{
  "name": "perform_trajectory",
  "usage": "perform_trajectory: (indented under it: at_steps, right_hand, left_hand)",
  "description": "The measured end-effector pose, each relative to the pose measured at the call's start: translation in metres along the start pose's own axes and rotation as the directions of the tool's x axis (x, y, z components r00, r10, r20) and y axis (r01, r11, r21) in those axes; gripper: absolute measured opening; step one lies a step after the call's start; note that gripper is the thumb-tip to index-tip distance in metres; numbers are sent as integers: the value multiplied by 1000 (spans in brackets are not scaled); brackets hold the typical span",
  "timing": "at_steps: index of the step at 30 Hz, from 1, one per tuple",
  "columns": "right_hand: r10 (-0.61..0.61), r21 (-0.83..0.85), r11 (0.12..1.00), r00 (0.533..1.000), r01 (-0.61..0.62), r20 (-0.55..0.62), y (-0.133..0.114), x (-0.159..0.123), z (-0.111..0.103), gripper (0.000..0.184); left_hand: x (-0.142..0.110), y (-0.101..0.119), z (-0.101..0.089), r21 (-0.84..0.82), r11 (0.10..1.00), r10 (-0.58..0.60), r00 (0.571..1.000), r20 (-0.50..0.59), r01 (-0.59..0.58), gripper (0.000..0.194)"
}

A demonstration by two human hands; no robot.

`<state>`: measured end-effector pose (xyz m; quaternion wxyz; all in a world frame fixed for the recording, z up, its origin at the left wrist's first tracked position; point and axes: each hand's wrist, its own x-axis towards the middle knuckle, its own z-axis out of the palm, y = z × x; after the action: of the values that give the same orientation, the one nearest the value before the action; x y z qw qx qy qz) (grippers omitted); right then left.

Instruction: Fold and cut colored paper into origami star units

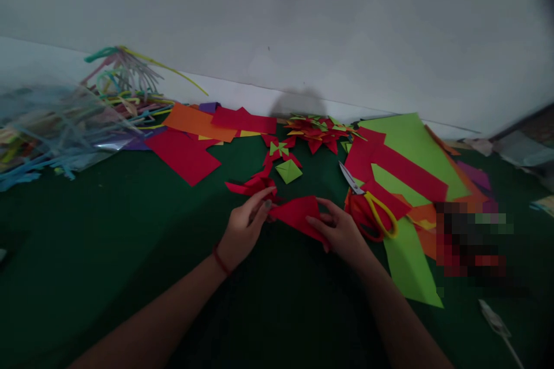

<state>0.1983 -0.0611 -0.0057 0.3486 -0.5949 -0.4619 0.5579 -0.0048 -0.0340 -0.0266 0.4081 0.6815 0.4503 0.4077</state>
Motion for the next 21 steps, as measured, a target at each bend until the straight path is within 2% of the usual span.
perform_trajectory:
  at_steps: [2,3,7,10,12,15,17,21]
  right_hand:
    - [-16,-4,1000,1000,16,24,-1,-1,0,48]
    - [-26,-10,1000,999,26,31,-2,-2,0,46]
    - [-57,-39,998,998,58,34,-2,-2,1,40]
    - [-61,-47,997,998,63,28,0,-1,0,39]
    - [-51,-57,997,999,51,-1,3,1,-2,39]
    - [-61,-83,995,998,58,-30,7,3,-5,34]
    - [-88,-96,992,995,84,-42,8,5,-8,30]
    - [-91,-143,986,994,82,-57,7,5,-11,27]
  left_hand:
    - [0,1,-1,-166,976,-131,988,86,144,35]
    - [1,2,-2,-216,960,-157,981,118,180,35]
    - [1,3,-4,-326,925,-147,975,168,196,44]
    - [3,2,-2,-276,934,-182,968,174,226,38]
    - [4,0,0,-217,940,-242,963,118,262,30]
    - [6,-3,2,-224,928,-298,954,29,297,27]
    - [6,-4,3,-235,927,-294,955,32,293,29]
    - [4,-2,0,-220,949,-214,974,73,225,30]
